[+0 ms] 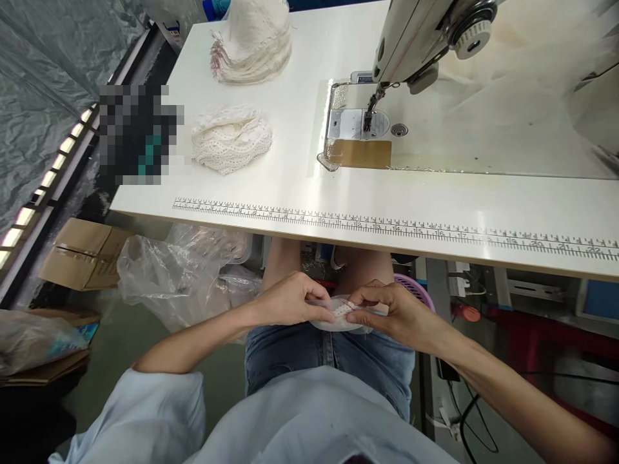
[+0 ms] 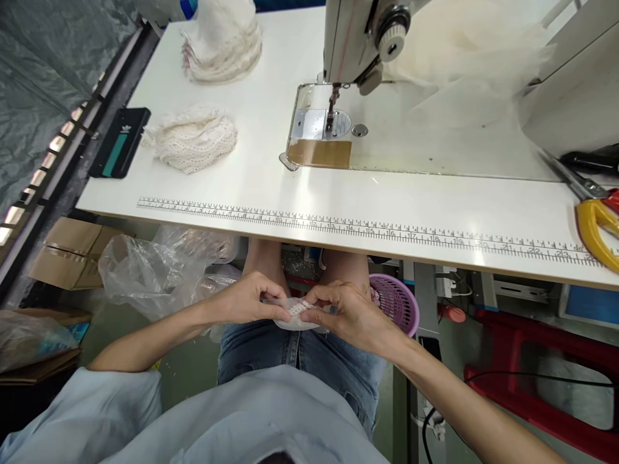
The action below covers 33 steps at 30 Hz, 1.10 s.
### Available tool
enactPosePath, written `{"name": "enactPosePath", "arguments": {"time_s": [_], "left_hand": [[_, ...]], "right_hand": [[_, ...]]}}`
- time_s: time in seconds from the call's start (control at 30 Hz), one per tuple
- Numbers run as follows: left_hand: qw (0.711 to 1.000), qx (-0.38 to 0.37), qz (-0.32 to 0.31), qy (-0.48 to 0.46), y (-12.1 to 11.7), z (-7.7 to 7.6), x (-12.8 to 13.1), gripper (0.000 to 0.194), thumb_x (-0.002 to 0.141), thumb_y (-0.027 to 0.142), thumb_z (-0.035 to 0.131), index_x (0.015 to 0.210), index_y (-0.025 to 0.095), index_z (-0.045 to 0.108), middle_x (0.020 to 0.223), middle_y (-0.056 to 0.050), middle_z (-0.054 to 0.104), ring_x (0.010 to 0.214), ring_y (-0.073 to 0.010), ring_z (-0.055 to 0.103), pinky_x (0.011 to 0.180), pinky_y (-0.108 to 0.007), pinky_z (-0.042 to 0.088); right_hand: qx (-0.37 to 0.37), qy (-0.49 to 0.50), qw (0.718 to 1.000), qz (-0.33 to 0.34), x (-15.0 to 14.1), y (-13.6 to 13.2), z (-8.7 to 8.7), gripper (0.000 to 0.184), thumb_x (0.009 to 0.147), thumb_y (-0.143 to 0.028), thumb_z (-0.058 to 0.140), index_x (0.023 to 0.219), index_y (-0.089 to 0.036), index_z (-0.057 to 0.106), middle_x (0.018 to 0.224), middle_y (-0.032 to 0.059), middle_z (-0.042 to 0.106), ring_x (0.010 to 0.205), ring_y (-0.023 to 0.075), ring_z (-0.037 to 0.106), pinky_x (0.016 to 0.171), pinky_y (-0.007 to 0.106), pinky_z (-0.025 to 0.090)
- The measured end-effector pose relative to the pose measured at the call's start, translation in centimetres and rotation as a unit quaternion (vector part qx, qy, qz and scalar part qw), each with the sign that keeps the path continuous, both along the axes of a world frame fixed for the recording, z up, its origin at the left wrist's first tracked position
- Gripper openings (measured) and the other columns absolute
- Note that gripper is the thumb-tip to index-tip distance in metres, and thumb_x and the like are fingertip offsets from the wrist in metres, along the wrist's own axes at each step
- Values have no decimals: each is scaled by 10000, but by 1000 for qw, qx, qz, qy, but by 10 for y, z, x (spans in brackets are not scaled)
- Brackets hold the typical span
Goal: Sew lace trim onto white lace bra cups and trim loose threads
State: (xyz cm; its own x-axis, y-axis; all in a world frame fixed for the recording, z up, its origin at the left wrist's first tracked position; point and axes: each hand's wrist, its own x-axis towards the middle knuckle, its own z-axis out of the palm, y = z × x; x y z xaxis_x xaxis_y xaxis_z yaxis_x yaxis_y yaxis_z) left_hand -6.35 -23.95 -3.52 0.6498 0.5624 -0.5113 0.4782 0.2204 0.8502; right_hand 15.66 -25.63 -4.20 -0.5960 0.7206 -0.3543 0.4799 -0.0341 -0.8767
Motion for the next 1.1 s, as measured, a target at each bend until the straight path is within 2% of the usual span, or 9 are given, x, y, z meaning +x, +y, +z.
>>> {"name": "enactPosePath", "arguments": {"time_s": [0.4,0.57,0.83,1.1], "left_hand": [[1000,13,10,3,-2,-4,-1,266,743,363,640,764,104,700,608,15,561,568,-75,422,497,-175,285],[1000,-3,12,-4,-1,-5,-1,272,736,362,648,770,99,705,617,14,565,575,-77,432,516,-175,309],[1000,2,3,12,-2,-1,-2,250,743,345,645,785,108,715,674,-6,632,624,-100,514,541,-175,341],[1000,-1,-24,-1,1,-1,0,263,734,366,659,768,108,700,631,6,594,601,-89,499,521,-168,322]], "right_hand": [[33,-25,999,5,-2,-1,-2,324,800,-512,574,859,-226,713,715,38,669,707,194,586,594,263,411],[28,-6,1000,-3,-3,-1,-3,311,806,-498,576,876,-231,719,715,33,672,705,193,591,597,265,415],[-74,72,995,-17,-2,1,-11,275,818,-435,590,801,-195,723,690,27,667,611,151,569,525,244,389],[-135,109,984,-32,-2,-1,-10,203,806,-376,623,815,-208,735,780,33,717,714,181,629,620,264,454]]}}
